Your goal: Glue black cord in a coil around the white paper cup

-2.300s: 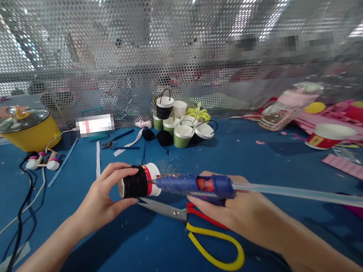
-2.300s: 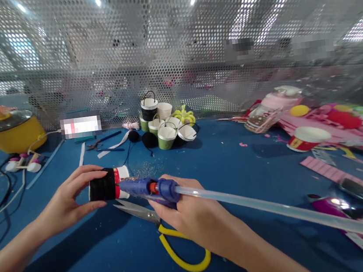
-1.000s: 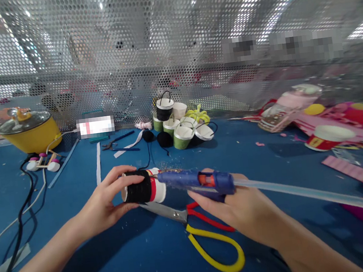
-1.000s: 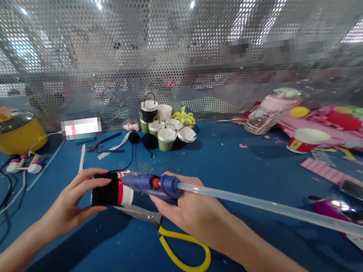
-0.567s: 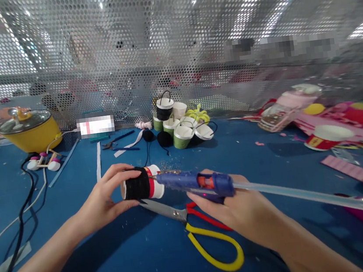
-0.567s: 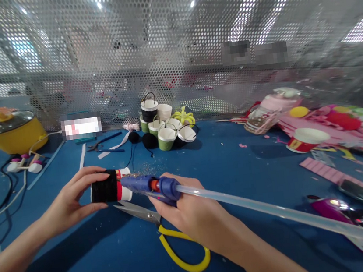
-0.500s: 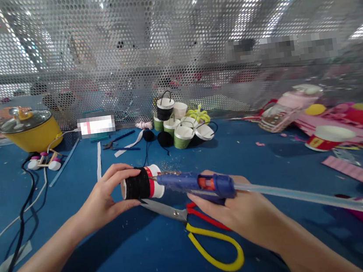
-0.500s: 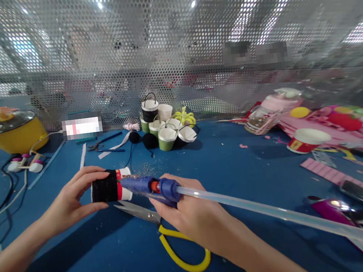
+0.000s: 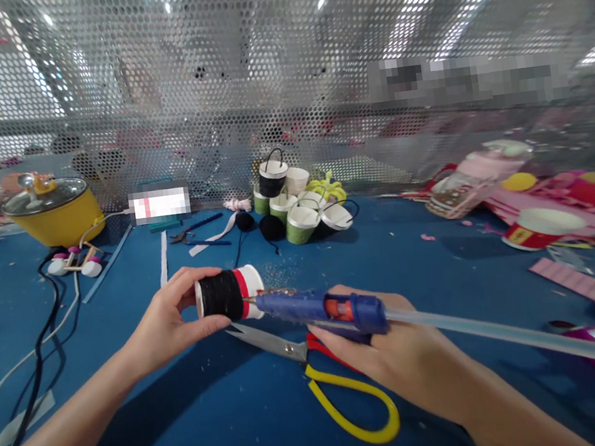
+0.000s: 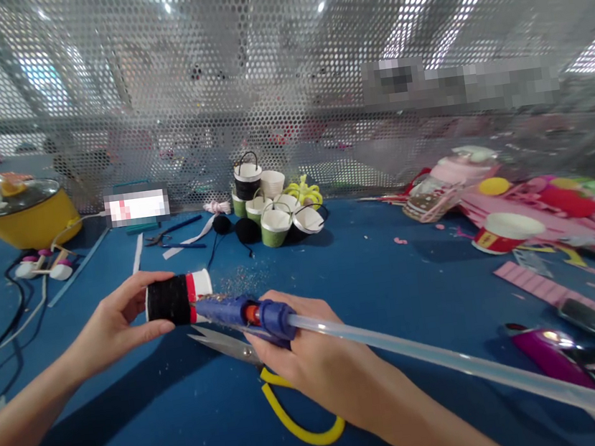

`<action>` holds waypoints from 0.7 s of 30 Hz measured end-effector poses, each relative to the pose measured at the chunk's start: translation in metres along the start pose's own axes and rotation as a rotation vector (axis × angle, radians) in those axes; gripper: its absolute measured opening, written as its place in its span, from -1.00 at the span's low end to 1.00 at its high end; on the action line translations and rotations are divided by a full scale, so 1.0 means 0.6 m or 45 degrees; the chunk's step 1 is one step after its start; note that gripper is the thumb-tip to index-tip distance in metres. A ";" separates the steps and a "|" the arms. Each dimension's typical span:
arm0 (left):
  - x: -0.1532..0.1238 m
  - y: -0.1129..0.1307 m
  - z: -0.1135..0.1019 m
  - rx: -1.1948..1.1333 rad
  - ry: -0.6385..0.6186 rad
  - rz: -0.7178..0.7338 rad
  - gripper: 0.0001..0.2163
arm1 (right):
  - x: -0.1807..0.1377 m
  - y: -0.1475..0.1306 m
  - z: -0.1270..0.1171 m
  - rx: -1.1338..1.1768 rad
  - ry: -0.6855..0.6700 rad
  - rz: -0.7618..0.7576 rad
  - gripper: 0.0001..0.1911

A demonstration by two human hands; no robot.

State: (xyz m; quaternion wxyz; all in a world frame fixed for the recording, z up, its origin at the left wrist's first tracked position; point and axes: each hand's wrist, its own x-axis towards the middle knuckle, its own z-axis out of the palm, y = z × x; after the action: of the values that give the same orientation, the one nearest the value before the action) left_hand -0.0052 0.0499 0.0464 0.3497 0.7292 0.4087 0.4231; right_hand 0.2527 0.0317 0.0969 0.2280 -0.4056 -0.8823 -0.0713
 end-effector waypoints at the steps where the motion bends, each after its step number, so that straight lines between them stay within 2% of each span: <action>1: 0.000 0.001 0.000 0.006 0.002 0.006 -0.58 | -0.001 0.001 0.001 -0.011 -0.003 -0.011 -0.79; 7: 0.000 0.005 -0.002 0.150 -0.034 0.150 -0.56 | -0.014 0.024 0.024 -0.096 0.136 -0.161 -0.78; 16: -0.005 0.012 0.000 0.431 -0.122 0.306 -0.61 | 0.012 0.016 0.010 0.154 0.057 0.034 -0.72; 21: -0.009 0.014 0.005 0.484 -0.163 0.357 -0.65 | 0.022 0.011 -0.004 0.231 -0.089 0.122 -0.77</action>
State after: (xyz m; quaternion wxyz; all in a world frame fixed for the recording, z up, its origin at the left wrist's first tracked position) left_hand -0.0014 0.0412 0.0508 0.1691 0.8567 0.3527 0.3362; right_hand 0.2511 0.0445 0.1046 0.2363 -0.4272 -0.8721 0.0341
